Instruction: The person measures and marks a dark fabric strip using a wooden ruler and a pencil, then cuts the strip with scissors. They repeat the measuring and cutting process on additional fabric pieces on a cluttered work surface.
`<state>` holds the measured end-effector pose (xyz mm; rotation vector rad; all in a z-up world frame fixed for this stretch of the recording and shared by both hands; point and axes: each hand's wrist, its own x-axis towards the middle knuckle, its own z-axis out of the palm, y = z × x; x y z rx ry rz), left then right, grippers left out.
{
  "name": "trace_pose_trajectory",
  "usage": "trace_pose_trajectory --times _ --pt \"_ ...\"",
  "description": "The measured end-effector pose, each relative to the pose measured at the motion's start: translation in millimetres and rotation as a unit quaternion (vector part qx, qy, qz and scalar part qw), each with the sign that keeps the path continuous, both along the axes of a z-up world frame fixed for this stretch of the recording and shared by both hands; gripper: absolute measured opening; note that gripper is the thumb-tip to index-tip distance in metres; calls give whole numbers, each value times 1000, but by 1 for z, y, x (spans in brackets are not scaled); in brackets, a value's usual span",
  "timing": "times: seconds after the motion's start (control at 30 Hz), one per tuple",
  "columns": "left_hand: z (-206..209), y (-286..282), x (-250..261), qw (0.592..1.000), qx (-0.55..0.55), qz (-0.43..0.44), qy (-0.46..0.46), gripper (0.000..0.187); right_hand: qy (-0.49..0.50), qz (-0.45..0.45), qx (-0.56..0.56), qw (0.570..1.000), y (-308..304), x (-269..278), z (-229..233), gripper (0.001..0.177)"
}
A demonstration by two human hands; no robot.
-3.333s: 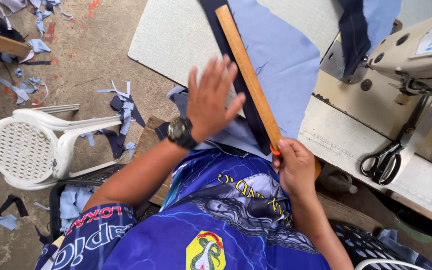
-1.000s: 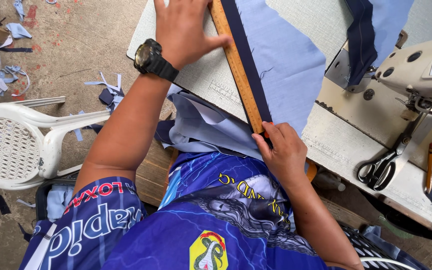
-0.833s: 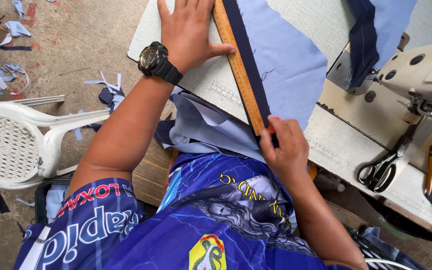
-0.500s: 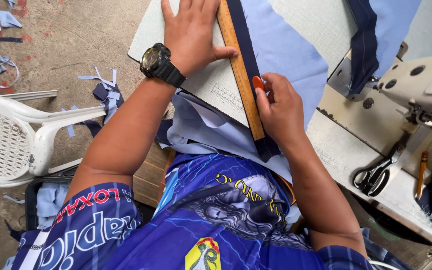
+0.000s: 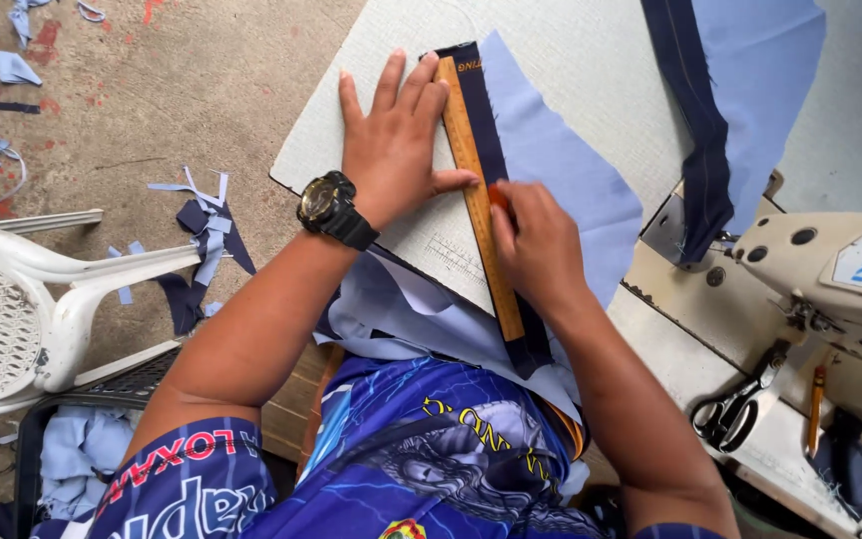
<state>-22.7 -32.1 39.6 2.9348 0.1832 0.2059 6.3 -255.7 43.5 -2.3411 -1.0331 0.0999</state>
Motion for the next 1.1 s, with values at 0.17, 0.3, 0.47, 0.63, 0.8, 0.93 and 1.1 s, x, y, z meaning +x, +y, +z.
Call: trace_pose_trajectory --times 0.17,0.3,0.47,0.63,0.8,0.93,1.1 --pt "-7 -4 1 1000 -19 14 9 103 -35 14 35 999 77 74 -13 13" --pt "-16 -3 0 1000 -12 18 -14 108 -73 27 138 987 133 136 -23 2" --pt "-7 -4 1 1000 -12 11 0 107 -46 -24 103 993 104 112 11 12" --pt "-8 -4 0 1000 -20 7 10 106 -32 2 79 996 91 93 2 12" --pt "-8 -1 -2 999 -37 2 4 107 -71 16 56 996 88 87 -2 10" --pt "-11 -1 -4 999 -18 -9 -29 105 7 17 -36 999 36 35 28 8" --pt "-10 2 -3 999 -16 -6 -36 109 232 40 -261 936 -85 -56 68 17"
